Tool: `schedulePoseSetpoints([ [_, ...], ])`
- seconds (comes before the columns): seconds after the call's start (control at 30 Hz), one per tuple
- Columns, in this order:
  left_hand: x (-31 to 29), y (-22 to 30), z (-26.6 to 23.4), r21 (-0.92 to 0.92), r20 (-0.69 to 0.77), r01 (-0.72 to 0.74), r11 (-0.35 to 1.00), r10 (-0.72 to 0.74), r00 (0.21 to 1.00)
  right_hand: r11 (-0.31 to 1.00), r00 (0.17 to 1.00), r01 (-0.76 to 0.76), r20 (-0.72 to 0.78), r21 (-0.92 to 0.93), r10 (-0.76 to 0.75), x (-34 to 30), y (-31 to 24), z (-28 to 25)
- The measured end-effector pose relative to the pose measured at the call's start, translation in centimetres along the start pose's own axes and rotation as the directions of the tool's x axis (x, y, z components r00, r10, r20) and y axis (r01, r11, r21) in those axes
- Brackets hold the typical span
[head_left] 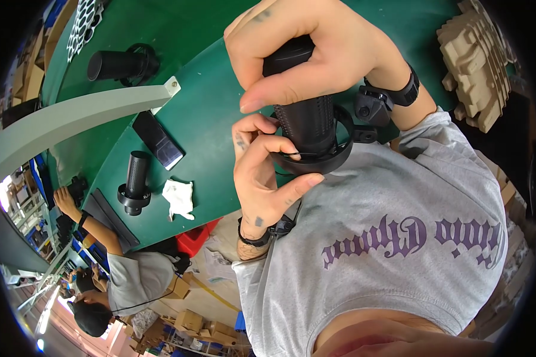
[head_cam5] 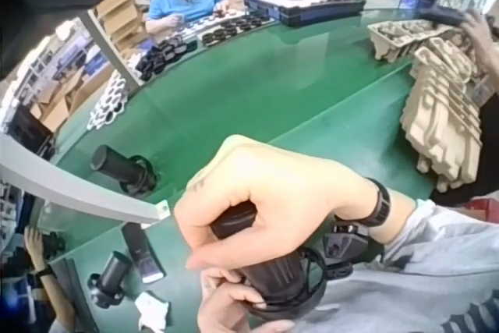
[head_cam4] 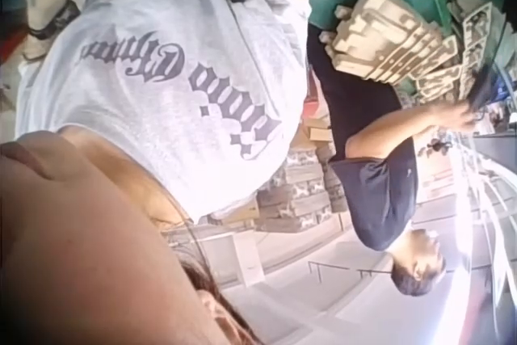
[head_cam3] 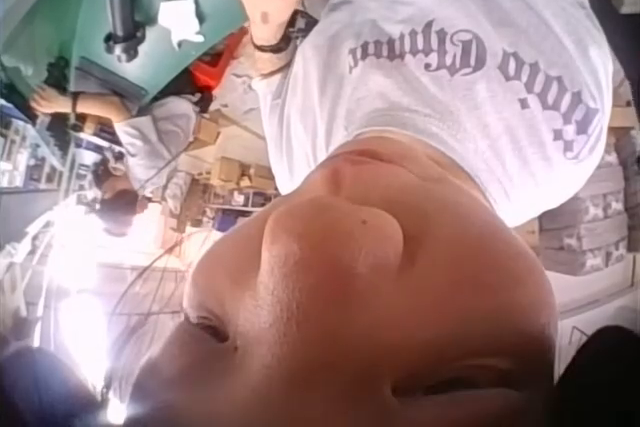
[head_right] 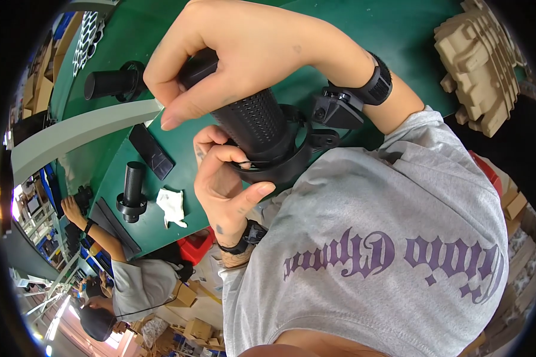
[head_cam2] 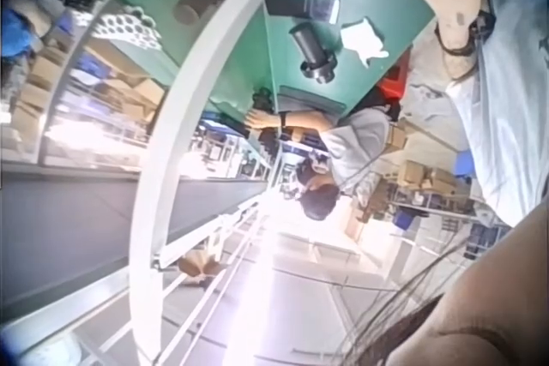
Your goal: The person picks up a microphone and a shock mount, fits the microphone into the mount, and rotates it by hand. After pressing on the mount's elastic bands and turning the assembly over, the person sets the completed unit back onto the table.
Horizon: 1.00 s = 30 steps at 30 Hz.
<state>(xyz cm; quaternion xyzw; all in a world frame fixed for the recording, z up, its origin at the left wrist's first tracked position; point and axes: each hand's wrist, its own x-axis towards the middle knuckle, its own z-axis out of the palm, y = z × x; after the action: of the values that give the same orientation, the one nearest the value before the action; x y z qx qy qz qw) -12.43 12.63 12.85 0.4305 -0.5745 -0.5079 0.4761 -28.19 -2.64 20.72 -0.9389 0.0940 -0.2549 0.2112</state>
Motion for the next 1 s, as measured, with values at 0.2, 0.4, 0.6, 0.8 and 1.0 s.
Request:
schedulePoseSetpoints([
  [0.2, 1.0, 0.5, 0.3, -0.11, -0.002, 0.039, 0.993, -0.04, 0.999, 0.982, 0.988, 0.092, -0.139, 0.166, -0.069, -1.4, 0.6, -0.5],
  [0.4, 0.5, 0.2, -2.5, 0.191, -0.068, -0.063, 0.98, 0.077, 0.995, 0.896, 0.898, 0.082, -0.422, 0.437, 0.123, -1.2, 0.5, 2.4],
  [0.6, 0.6, -1.2, -2.4, 0.283, -0.184, 0.082, 0.956, -0.03, 0.983, 0.932, 0.838, 0.189, -0.546, 0.31, 0.012, -1.8, 1.6, 1.9],
  [0.8, 2.4, -2.8, -3.2, 0.068, -0.115, -0.004, 0.998, 0.012, 0.993, 0.83, 0.852, 0.423, -0.472, 0.362, -0.229, 2.1, 1.8, 2.2],
  [1.0, 6.1, -5.7, -3.3, 0.154, -0.42, 0.062, 0.986, 0.009, 0.907, 0.931, 0.615, -0.049, -0.724, 0.362, 0.313, 2.7, 4.8, 5.6],
])
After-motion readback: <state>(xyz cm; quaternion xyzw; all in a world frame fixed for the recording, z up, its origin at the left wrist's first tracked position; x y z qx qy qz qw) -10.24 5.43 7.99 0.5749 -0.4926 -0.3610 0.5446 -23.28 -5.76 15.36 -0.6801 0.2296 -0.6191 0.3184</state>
